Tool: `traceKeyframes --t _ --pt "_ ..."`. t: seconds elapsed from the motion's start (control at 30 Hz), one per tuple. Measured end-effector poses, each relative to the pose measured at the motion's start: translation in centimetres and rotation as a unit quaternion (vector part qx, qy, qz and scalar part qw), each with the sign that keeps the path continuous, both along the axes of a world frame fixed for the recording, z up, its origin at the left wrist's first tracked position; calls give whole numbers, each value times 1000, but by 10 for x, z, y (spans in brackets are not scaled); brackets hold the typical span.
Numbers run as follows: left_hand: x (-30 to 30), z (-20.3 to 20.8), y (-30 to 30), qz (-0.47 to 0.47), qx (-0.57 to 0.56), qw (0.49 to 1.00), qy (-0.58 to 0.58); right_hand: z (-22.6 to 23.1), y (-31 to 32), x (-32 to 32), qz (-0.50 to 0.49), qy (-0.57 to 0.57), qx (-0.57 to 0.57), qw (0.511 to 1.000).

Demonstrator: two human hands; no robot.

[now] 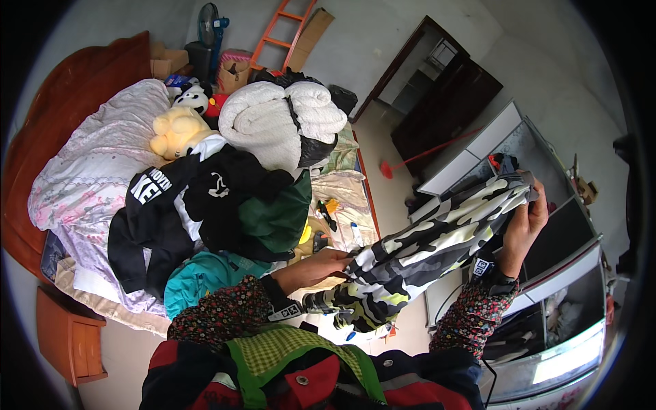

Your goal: The person folds several pieces of clothing on a bed, including a camouflage-patterned garment, a green bag, a teal shirt, dark pants, and a black hoodie. Each item is picked up, unfolded, folded neatly, and placed on the bed.

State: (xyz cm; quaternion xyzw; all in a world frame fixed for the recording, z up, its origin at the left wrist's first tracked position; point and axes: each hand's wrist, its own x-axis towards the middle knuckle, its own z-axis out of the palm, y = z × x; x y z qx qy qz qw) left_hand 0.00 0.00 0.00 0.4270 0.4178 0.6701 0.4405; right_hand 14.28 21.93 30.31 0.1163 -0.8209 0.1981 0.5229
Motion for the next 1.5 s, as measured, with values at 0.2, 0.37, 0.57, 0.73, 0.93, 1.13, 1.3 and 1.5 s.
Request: traceKeyframes --t 0.2,0.37,0.57,0.73,0.93,1.13,1.3,1.5 --pt "-9 8 -25 133 140 977 -89 -8 9 9 3 20 -25 999" --pt "-34 18 -64 78 273 907 -309 -13 20 20 -12 34 -44 998" --pt "-48 17 -86 195 302 878 -315 -19 30 21 -25 57 -52 997" --pt "-63 3 -97 309 283 854 -309 -17 28 16 -4 65 -90 994" --pt "-71 -9 -88 364 176 898 -173 -12 20 3 15 56 -80 995" --pt "-64 -20 -78 455 50 889 -9 -9 12 -9 11 45 -46 998" --pt "-34 -33 -68 256 -24 966 -11 -11 5 -14 21 31 -94 995" --pt "29 -50 -22 -45 -130 986 -96 -11 -5 -21 4 39 -68 997"
